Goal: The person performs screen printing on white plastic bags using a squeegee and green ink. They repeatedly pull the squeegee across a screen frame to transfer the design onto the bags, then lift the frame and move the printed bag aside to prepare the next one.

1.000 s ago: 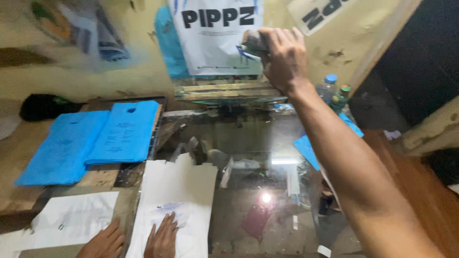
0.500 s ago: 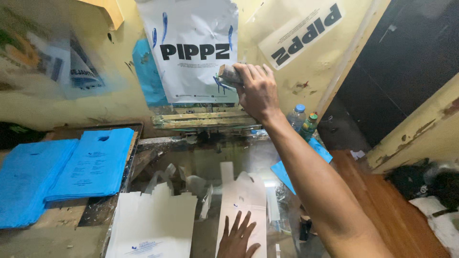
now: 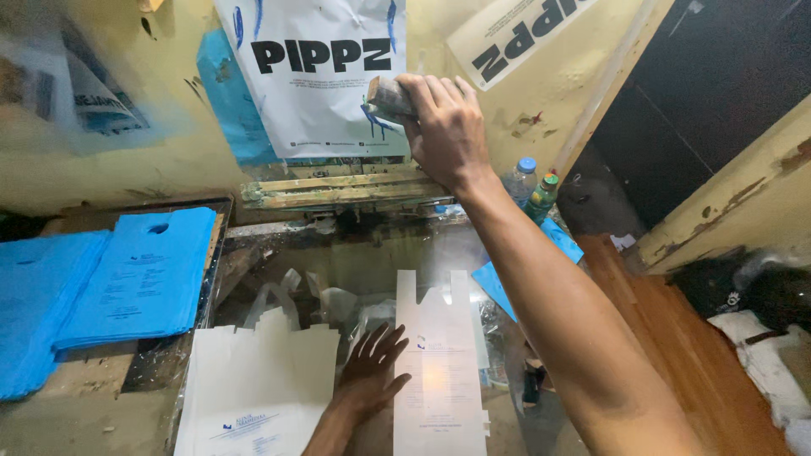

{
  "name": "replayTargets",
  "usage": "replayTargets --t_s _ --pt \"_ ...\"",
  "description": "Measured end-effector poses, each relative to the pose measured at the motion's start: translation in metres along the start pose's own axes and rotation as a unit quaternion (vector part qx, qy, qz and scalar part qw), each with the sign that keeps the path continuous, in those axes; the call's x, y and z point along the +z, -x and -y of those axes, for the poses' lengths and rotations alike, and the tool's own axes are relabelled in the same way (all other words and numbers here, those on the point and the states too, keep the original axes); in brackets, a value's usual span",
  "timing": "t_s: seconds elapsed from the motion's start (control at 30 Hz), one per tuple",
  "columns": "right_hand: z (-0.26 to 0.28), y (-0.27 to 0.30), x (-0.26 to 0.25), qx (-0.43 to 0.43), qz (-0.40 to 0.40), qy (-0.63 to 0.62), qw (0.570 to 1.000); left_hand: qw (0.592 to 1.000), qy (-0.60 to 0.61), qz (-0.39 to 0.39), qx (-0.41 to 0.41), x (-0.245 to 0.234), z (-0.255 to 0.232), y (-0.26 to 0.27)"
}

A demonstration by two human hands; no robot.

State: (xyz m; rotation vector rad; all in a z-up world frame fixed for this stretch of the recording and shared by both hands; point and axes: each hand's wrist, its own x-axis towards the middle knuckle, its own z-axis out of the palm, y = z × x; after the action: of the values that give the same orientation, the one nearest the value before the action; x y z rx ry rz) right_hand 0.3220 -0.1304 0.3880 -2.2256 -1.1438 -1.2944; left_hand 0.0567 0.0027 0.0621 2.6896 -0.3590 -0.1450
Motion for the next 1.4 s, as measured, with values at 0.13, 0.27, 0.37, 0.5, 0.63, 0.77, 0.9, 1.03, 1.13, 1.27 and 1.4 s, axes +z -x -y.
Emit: replayTargets --t_s 0.13,0.27,0.37,0.5,0.63,0.77,0.9,1.03,1.13,1.27,1.4 --pt "-0.001 -0.001 0.001 -0.005 -0.004 0.019 1.000 0.983 -0.059 -0.131 0.112 0.024 0.035 -0.004" --pt "-0.003 -0.004 0.001 -0.012 -0.012 0.010 1.000 0.994 -0.010 -0.088 0.071 0.004 0.022 0.000" --pt "-0.003 -0.005 0.000 -0.017 -0.012 0.006 1.000 0.989 0.008 -0.113 0.097 0.011 0.028 0.000" --pt "-0.005 -0.003 0.000 -0.018 -0.009 0.012 1.000 0.995 0.004 -0.071 0.062 0.008 0.024 0.000" --pt "-0.003 -0.006 -0.001 -0.022 -0.014 0.007 1.000 0.991 -0.019 -0.100 0.081 0.010 0.027 0.000" --pt "-0.004 -0.006 -0.001 -0.026 -0.008 0.007 1.000 0.989 -0.004 -0.114 0.094 0.007 0.026 0.000" --pt "-0.004 -0.007 -0.001 -0.034 -0.022 -0.005 0.999 0.996 -0.005 -0.067 0.064 -0.005 0.017 0.003" --pt "-0.003 -0.006 -0.005 -0.028 -0.011 -0.013 0.999 0.994 0.057 -0.078 0.049 -0.012 0.016 0.004" --pt "0.002 -0.004 -0.008 -0.028 -0.006 -0.017 0.999 0.968 0.175 -0.177 0.000 -0.045 -0.010 -0.002" --pt "0.021 0.010 -0.025 -0.039 -0.002 -0.035 0.999 0.731 0.607 -0.303 -0.076 -0.167 -0.097 0.001" --pt "0.067 0.078 -0.057 -0.049 -0.013 -0.083 0.995 0.528 0.807 -0.265 -0.002 -0.171 -0.094 0.027"
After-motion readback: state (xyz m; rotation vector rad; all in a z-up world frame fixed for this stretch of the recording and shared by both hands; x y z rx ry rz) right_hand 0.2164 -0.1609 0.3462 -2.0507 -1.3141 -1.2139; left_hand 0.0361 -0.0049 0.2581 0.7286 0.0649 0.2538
